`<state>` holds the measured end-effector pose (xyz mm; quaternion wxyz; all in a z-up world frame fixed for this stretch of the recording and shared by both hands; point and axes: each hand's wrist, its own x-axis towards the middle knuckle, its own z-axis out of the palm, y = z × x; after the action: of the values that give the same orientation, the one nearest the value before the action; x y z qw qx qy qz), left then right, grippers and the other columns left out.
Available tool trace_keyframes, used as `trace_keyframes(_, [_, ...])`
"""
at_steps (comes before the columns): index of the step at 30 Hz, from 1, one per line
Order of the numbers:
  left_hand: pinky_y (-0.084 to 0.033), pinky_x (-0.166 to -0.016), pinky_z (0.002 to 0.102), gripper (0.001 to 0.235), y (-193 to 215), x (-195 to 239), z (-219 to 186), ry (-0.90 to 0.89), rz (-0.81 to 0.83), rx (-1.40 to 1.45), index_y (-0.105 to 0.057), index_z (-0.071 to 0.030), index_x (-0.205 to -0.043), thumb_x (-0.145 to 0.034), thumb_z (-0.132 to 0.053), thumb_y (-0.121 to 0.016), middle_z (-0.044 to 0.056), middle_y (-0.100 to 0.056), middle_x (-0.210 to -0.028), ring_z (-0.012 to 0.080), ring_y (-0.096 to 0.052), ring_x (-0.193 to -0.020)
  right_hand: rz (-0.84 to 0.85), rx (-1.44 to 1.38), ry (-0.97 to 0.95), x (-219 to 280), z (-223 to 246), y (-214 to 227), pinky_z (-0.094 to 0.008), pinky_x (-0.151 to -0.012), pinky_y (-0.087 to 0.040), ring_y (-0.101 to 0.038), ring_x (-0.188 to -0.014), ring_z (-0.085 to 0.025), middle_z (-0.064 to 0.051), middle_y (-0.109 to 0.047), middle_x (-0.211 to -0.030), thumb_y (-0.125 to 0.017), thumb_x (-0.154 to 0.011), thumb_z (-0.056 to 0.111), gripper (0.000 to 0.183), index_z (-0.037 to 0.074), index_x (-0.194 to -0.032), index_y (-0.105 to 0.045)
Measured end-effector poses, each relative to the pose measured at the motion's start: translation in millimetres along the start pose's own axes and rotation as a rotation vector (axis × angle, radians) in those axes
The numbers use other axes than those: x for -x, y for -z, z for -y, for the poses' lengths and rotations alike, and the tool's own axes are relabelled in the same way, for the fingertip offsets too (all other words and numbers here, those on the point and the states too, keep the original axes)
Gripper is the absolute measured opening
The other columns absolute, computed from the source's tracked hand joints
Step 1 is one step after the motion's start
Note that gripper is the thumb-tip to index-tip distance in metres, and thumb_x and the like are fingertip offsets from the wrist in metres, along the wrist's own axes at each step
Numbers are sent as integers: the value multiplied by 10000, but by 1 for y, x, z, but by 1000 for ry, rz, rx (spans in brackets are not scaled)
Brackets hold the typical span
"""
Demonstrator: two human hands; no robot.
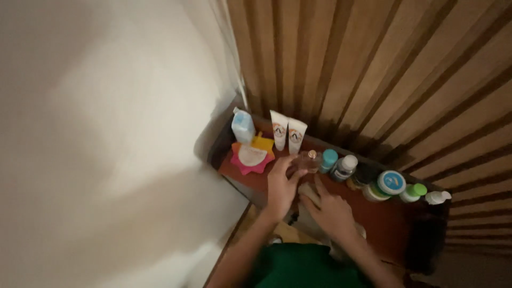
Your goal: Wiping down and cleaning various toiletry bottles and cosmetic containers on a shelf.
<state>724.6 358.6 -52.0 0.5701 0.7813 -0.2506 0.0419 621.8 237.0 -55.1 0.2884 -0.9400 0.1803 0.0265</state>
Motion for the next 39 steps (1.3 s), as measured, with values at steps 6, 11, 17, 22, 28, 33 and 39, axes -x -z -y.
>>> trace_keyframes(6, [-586, -803, 357, 242, -13, 2, 20, 110, -88, 312, -625, 0, -991, -861, -83, -811, 128, -707, -944, 304, -714, -858, -76, 97, -69, -2, 1, -8, -520, -624, -572, -704, -655, -432, -252, -727, -766, -641, -861, 515, 863, 179, -1617, -394])
trace_keyframes(11, [-532, -767, 380, 238, -9, -6, 16, -64, -124, 126, -632, -8, -953, -831, -61, -830, 141, -657, -944, 317, -666, -872, -48, 64, -153, -1, 16, 1, -504, -640, -600, -733, -653, -398, -246, -737, -781, -632, -891, 499, 783, 154, -1556, -405])
trace_keyframes(17, [-531, -753, 380, 227, -12, -10, 19, -54, -129, 176, -627, -18, -958, -852, -74, -820, 126, -672, -942, 301, -672, -866, -207, 52, -42, -6, -4, -15, -552, -647, -564, -700, -695, -460, -277, -725, -804, -691, -865, 477, 746, 156, -1505, -484])
trace_keyframes(22, [-522, -738, 378, 204, -11, -11, 17, 12, -89, 189, -631, -12, -947, -867, -69, -810, 127, -672, -933, 296, -666, -840, -181, 57, -44, -6, -2, -11, -527, -615, -585, -719, -657, -437, -263, -729, -809, -686, -864, 460, 767, 157, -1525, -440])
trace_keyframes(28, [-530, -753, 376, 195, -12, -8, 20, 8, -77, 183, -623, -11, -930, -892, -78, -801, 118, -675, -927, 276, -674, -841, -213, 50, -31, -3, 2, -9, -526, -608, -584, -716, -643, -431, -248, -729, -778, -700, -858, 440, 738, 176, -1506, -468])
trace_keyframes(33, [-530, -729, 375, 223, 4, 8, 9, 28, -23, 174, -615, -6, -939, -886, -116, -802, 121, -672, -929, 268, -670, -839, -161, 52, -91, 4, 2, -8, -522, -656, -574, -719, -713, -421, -237, -745, -809, -686, -895, 421, 578, 183, -1411, -581])
trace_keyframes(39, [-558, -860, 349, 420, 39, 33, -17, 144, 311, 306, -628, -17, -1177, -894, -278, -796, 129, -710, -1068, 217, -686, -970, -448, -315, 256, 44, 27, 21, -409, -658, -610, -770, -887, -350, -229, -769, -1075, -602, -979, 264, 390, 37, -1291, -656])
